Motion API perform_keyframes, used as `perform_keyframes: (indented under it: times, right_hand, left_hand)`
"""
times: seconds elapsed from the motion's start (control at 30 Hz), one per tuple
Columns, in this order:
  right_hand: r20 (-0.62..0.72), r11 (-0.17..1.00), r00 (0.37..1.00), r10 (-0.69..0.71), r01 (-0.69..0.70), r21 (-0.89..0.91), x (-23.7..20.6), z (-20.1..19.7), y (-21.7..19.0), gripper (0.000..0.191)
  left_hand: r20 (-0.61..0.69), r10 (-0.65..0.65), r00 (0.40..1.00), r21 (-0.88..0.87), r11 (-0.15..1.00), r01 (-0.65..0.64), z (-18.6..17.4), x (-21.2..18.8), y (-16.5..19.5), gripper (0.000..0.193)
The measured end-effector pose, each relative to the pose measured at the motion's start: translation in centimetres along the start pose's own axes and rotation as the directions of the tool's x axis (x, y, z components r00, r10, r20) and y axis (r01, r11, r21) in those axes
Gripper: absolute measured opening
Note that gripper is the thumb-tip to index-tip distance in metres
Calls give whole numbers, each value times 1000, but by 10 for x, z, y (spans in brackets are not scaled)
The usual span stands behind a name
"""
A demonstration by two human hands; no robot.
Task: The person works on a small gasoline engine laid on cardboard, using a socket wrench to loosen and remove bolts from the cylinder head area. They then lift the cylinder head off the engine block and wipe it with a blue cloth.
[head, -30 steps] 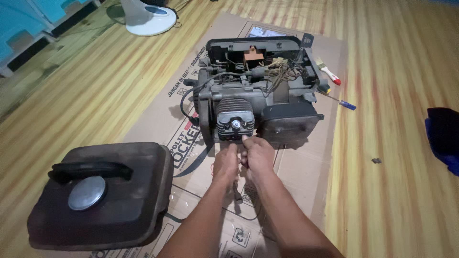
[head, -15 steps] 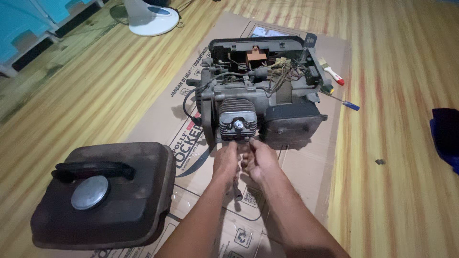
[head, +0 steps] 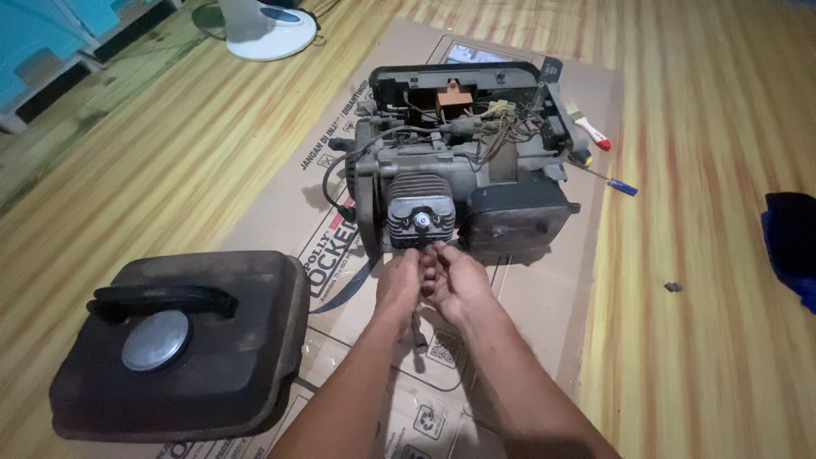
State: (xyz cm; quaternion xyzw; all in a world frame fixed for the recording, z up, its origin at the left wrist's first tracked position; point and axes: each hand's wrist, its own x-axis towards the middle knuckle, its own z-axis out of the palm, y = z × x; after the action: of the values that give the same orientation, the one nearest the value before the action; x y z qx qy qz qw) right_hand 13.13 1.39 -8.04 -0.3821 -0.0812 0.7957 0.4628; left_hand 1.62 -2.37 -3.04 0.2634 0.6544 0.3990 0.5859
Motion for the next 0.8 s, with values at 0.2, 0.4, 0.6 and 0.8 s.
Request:
perform_keyframes:
  times: [0.2,0.4,0.6,0.8]
  right_hand:
    - [-17,993,995,-102,100,-67,-8,-1,5,15]
    - [-164,977,983,-80,45,-209,-7,1,-2,21]
    - [-88,954,987,-138,108,-280,-11,5,1,29]
    - [-100,931,993,-69,28,-363,-54,2,2,25]
  left_hand:
    - [-3,95,995,-67,993,-95,7,12,-12,32]
    - [0,161,987,1,987,-161,6,28,-21,29]
    - [-68,198,978,241,954,-176,0,31,-9,27]
    - [48,138,989,148,978,-144,0,32,-19,22]
